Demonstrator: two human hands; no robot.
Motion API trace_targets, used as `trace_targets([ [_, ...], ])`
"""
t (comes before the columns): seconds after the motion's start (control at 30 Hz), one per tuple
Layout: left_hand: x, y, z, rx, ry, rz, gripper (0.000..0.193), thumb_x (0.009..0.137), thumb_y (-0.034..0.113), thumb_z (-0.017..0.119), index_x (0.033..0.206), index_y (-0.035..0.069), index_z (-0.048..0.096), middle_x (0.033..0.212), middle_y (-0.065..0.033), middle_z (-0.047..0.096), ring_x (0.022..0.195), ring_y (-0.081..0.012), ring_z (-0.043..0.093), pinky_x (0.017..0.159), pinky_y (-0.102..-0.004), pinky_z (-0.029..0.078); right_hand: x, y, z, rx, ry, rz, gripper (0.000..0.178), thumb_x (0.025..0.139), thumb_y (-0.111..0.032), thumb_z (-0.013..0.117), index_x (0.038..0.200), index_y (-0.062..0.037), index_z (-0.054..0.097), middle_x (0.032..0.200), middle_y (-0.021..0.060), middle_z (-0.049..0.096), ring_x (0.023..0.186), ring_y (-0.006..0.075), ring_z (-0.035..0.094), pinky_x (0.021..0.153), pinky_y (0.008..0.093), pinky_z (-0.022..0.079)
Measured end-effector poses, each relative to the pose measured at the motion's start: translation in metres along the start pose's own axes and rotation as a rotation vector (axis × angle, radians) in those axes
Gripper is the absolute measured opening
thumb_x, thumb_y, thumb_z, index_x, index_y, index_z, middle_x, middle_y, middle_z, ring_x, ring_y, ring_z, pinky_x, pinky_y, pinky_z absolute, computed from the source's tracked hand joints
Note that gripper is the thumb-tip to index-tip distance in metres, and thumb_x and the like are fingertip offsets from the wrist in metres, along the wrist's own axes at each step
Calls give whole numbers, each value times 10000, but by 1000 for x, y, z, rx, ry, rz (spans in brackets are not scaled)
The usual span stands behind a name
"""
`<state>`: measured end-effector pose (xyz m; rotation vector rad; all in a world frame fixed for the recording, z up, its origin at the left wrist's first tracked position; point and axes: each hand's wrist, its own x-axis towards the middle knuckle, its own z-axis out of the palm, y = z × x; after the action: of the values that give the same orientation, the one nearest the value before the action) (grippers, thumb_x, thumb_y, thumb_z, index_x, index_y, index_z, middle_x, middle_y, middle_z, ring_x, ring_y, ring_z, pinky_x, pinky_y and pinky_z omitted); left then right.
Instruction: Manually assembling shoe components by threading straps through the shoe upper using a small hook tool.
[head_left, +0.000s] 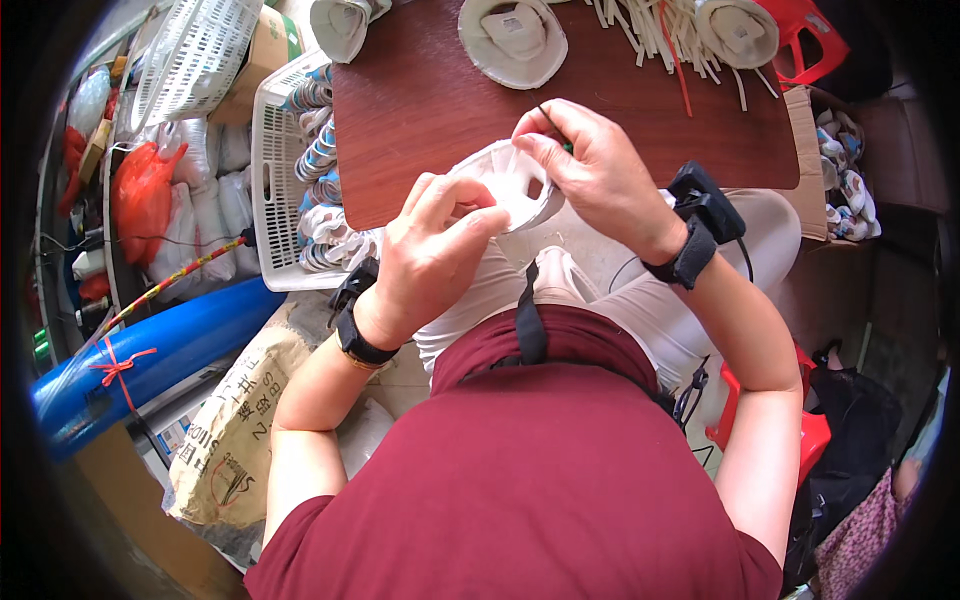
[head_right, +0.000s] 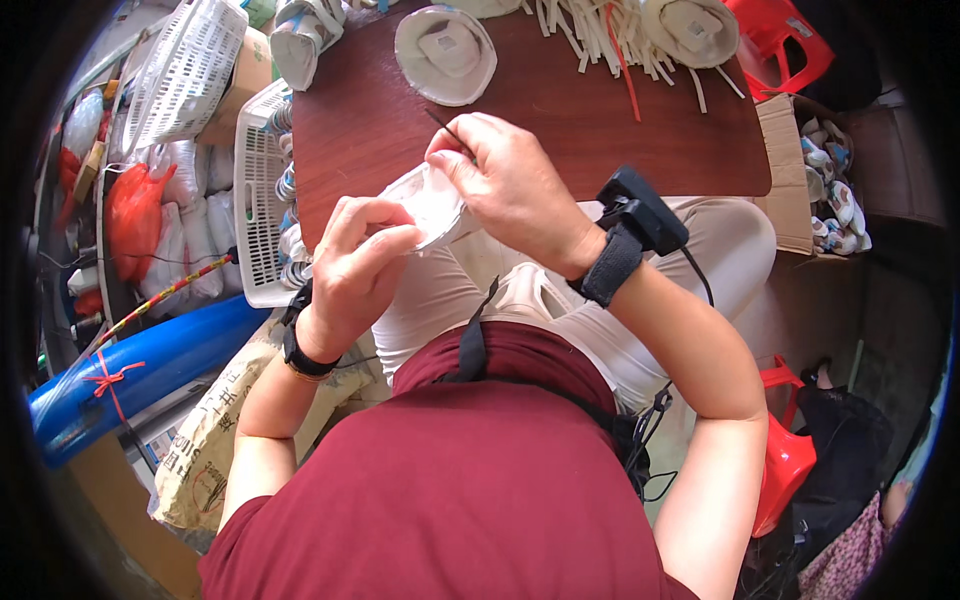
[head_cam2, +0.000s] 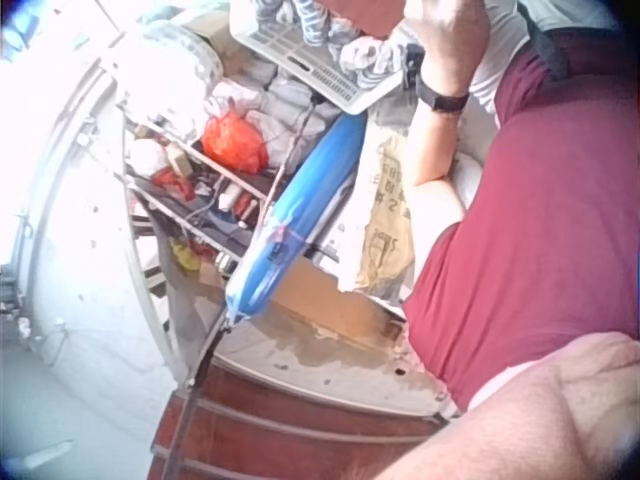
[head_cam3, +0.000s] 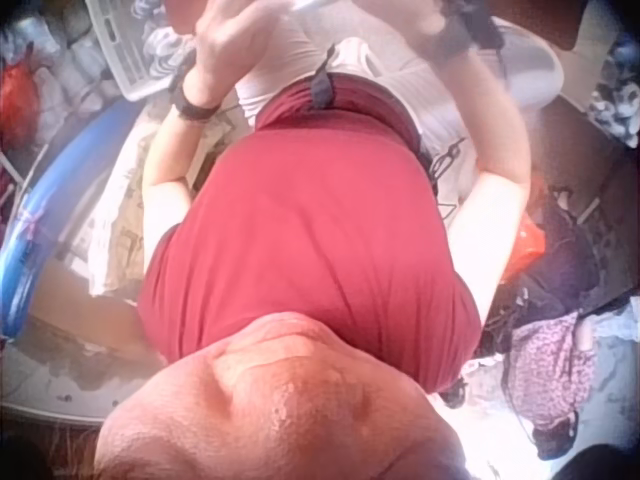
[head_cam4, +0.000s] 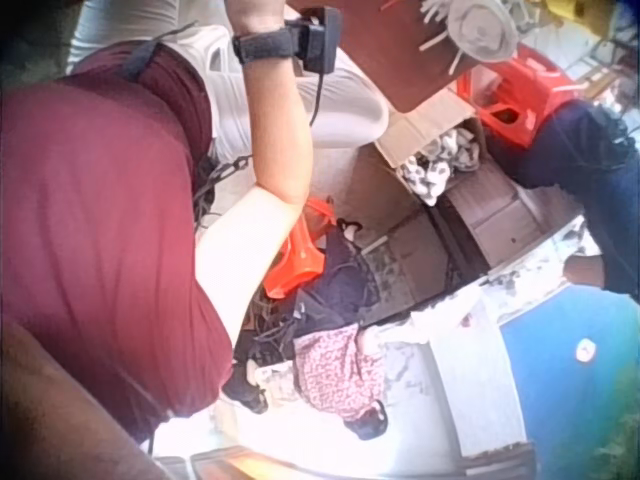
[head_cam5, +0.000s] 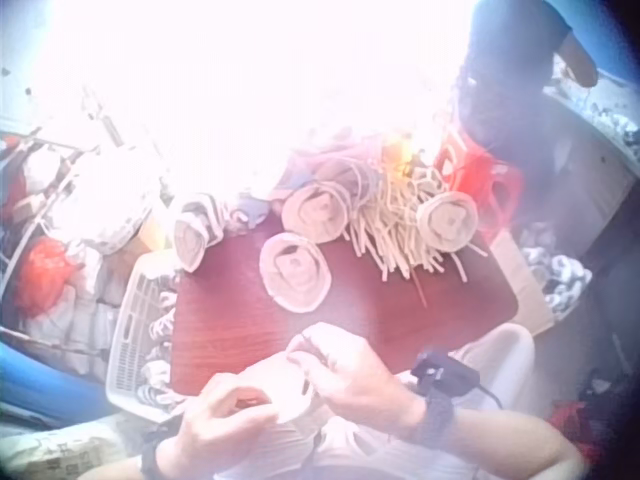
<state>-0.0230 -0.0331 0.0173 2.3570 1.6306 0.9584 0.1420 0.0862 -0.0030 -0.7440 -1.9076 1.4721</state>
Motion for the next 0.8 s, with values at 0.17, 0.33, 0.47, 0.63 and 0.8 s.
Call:
trace_targets([
  [0.17,-6,-8,-2,60,0,107,281,643,18,699,909,108,688,926,-55,582,859,-240,589,694,-335,549,4,-5,-3,-156,-248,-117,156,889,-110,628,962,27,645,918,167,657,858,290,643,764,366,504],
  [0.33,-5,-7,-1,126,23,175,287,638,26,699,914,105,690,936,-58,583,860,-238,591,714,-345,546,11,-1,-11,-122,-452,-68,150,849,-116,656,961,-29,703,860,149,678,793,278,662,732,359,518],
  [0.47,2,-8,-2,39,56,127,281,639,-30,689,899,77,680,931,-72,596,852,-245,596,703,-341,531,5,1,-8,-116,-361,-111,135,860,-110,647,947,-21,701,851,141,675,805,248,672,736,343,519],
  [0.63,4,-5,-3,-150,36,-127,225,733,-105,655,921,17,649,894,-106,603,758,-253,610,632,-323,512,-2,3,-1,471,-75,348,197,951,-165,596,947,30,628,833,89,673,760,125,640,663,303,517],
  [0.8,5,1,-6,-392,-12,-389,194,783,-111,625,944,-2,624,903,-105,605,746,-200,623,607,-300,503,-2,13,8,502,-15,378,167,988,-196,588,1005,-30,600,816,-13,608,702,36,552,611,204,463],
])
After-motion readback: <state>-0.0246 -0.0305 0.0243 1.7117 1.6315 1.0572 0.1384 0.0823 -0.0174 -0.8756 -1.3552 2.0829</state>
